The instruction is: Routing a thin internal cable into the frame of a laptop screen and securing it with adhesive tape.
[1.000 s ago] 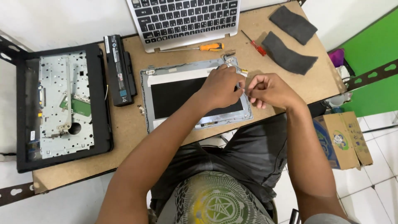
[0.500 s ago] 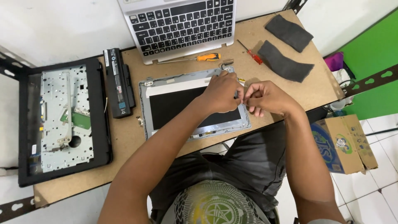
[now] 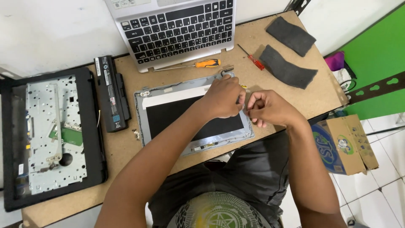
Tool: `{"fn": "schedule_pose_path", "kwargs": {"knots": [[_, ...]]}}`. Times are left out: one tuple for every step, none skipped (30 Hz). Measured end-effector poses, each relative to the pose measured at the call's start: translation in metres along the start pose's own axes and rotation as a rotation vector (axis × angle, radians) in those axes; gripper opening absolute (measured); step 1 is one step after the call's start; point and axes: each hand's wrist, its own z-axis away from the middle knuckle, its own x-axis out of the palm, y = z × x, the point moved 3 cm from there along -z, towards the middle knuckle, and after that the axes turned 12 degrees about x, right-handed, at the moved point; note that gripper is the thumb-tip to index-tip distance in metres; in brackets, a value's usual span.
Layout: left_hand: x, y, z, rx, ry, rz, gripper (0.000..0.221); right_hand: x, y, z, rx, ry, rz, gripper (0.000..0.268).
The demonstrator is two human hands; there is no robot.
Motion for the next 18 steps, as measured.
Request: {"fn": "schedule_pose_path", "kwargs": {"knots": [[0.0, -0.002, -0.002, 0.006, -0.019, -0.009, 0.008, 0.001, -0.002, 0.001, 0.006, 0.011, 0.004, 0.017], [-0.001, -0.002, -0.003, 0.007, -0.02, -0.005, 0.008, 0.001, -0.004, 0.002, 0.009, 0.012, 0.005, 0.017], [-0.002, -0.002, -0.005, 0.013, -0.025, -0.003, 0.009, 0.001, -0.005, 0.002, 0.013, 0.02, -0.009, 0.021], [-0.002, -0.002, -0.005, 0.017, -0.031, -0.001, 0.009, 0.002, -0.006, 0.002, 0.018, 0.026, -0.024, 0.026], [-0.003, -0.002, -0.006, 0.017, -0.033, 0.003, 0.009, 0.002, -0.005, 0.001, 0.022, 0.026, -0.024, 0.026], [-0.003, -0.002, -0.006, 0.026, -0.048, -0.012, 0.009, 0.002, -0.004, 0.0, 0.019, 0.034, -0.028, 0.027], [-0.004, -0.001, -0.006, 0.035, -0.063, -0.027, 0.01, 0.002, -0.002, 0.0, 0.016, 0.043, -0.033, 0.029], [-0.004, -0.001, -0.006, 0.037, -0.064, -0.028, 0.01, 0.002, -0.002, 0.0, 0.016, 0.044, -0.034, 0.029], [-0.005, 0.001, -0.006, 0.046, -0.074, -0.05, 0.008, 0.002, -0.002, 0.001, 0.022, 0.052, -0.037, 0.029], [-0.005, 0.002, -0.005, 0.057, -0.086, -0.072, 0.007, 0.002, -0.002, 0.003, 0.028, 0.061, -0.042, 0.029], [-0.004, 0.003, -0.005, 0.06, -0.088, -0.073, 0.007, 0.003, -0.001, 0.002, 0.028, 0.064, -0.045, 0.029], [-0.003, 0.004, -0.005, 0.055, -0.11, -0.089, 0.005, 0.003, 0.001, 0.001, 0.027, 0.064, -0.044, 0.029], [-0.002, 0.005, -0.006, 0.05, -0.131, -0.105, 0.003, 0.003, 0.002, 0.0, 0.026, 0.065, -0.043, 0.029], [-0.002, 0.005, -0.005, 0.053, -0.132, -0.107, 0.003, 0.002, 0.003, 0.0, 0.026, 0.068, -0.045, 0.029], [-0.002, 0.006, -0.004, 0.065, -0.124, -0.111, 0.002, 0.001, 0.004, 0.0, 0.029, 0.067, -0.047, 0.029], [-0.003, 0.006, -0.003, 0.078, -0.116, -0.119, 0.002, 0.001, 0.005, -0.001, 0.03, 0.067, -0.05, 0.029], [-0.002, 0.007, -0.002, 0.082, -0.116, -0.123, 0.002, 0.002, 0.004, 0.0, 0.027, 0.071, -0.052, 0.029], [-0.002, 0.008, -0.002, 0.088, -0.118, -0.134, 0.003, 0.002, 0.003, 0.001, 0.025, 0.069, -0.059, 0.029]]}}
